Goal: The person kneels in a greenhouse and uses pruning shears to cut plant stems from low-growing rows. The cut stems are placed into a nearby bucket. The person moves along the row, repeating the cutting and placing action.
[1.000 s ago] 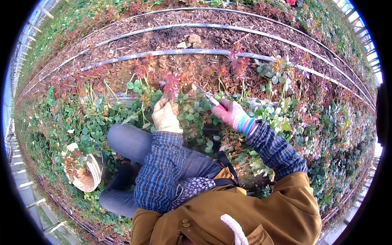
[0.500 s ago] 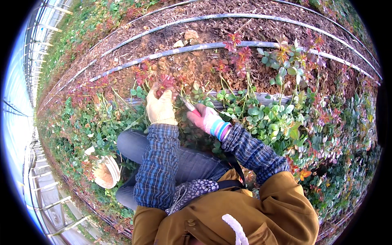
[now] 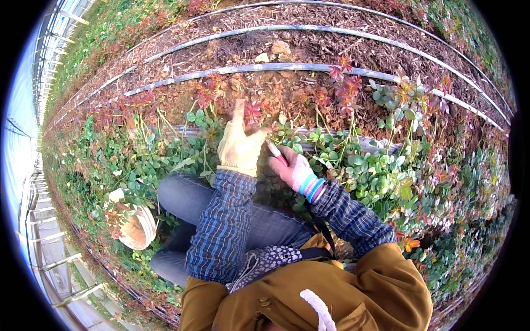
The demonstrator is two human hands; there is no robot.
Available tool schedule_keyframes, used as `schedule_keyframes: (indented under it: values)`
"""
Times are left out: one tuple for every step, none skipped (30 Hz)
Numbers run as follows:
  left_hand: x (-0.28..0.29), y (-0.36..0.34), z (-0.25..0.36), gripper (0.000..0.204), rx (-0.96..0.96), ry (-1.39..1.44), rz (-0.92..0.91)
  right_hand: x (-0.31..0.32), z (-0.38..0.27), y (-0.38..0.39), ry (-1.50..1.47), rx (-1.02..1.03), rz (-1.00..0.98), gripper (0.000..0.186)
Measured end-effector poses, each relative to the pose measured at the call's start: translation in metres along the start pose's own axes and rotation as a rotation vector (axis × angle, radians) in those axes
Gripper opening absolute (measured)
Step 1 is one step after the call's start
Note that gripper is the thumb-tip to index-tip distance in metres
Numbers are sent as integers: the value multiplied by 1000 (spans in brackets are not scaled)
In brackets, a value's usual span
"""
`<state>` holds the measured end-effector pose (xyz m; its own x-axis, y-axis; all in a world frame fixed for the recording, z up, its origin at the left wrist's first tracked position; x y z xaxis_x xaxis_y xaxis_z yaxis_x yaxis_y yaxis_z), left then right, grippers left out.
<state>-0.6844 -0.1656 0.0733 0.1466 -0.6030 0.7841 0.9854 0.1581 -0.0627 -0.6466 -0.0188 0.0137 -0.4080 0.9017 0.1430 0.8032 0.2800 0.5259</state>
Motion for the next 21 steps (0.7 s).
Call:
schedule_keyframes:
  values:
    - [-12,-4,-18,53,-115,179,31,-1,-3,-1,39,-6,-9,52]
    - [-18,-8,-26,41,92,624,48,-1,-7,-4,136,22,4,55]
    - [-24,-9,-33,31,305,1066,63,0,-7,-6,218,64,28,55]
    - [-26,-9,-40,23,388,1003,190,3,-5,-8,298,105,52,55]
    - [-27,-8,-41,16,473,938,309,5,-2,-10,379,139,80,55]
    - [-32,-4,-55,13,580,1049,422,5,-1,-8,339,148,57,54]
    - [-42,-3,-83,13,612,1146,476,6,-2,-6,240,86,-16,54]
    - [-44,-4,-82,13,660,1170,482,9,-4,-3,142,20,-82,54]
    - [-45,-5,-80,14,708,1194,489,12,-3,-2,44,-45,-148,54]
    - [-46,-5,-79,15,694,1174,474,9,16,-11,-132,-111,-183,49]
    - [-38,-5,-72,16,680,1148,465,10,4,-3,-350,-225,-226,40]
    - [-34,-4,-70,17,667,1122,457,11,2,-3,-423,-265,-255,37]
    - [-35,-2,-76,17,647,1114,452,12,2,-3,-497,-306,-284,34]
    - [-40,-1,-85,17,627,1105,446,11,5,-5,-546,-333,-287,34]
    - [-41,1,-91,17,608,1096,441,14,5,-8,-569,-349,-322,36]
    - [-40,0,-88,18,611,1081,434,18,8,-12,-591,-332,-352,36]
    - [-40,0,-85,18,609,1085,433,21,12,-16,-612,-316,-383,37]
    - [-39,-1,-81,18,605,1088,435,23,14,-18,-663,-304,-388,37]
    - [-39,-1,-80,18,601,1091,437,25,13,-20,-618,-310,-392,39]
    - [-40,-1,-81,18,605,1124,428,28,11,-22,-573,-314,-396,40]
    - [-42,-1,-84,18,587,1130,447,31,11,-24,-528,-318,-399,42]
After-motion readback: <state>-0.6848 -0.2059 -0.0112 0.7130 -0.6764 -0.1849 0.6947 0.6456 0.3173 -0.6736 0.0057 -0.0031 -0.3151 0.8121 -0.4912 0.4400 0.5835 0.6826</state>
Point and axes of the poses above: each hand's wrist, its own y-axis away from the middle knuckle, its own x-axis out of the back of the hand, z = x × y, the point moved 1 cm from there along -y, towards the middle knuckle, and after that the axes turned 6 degrees about -x, right-handed, at the moved point
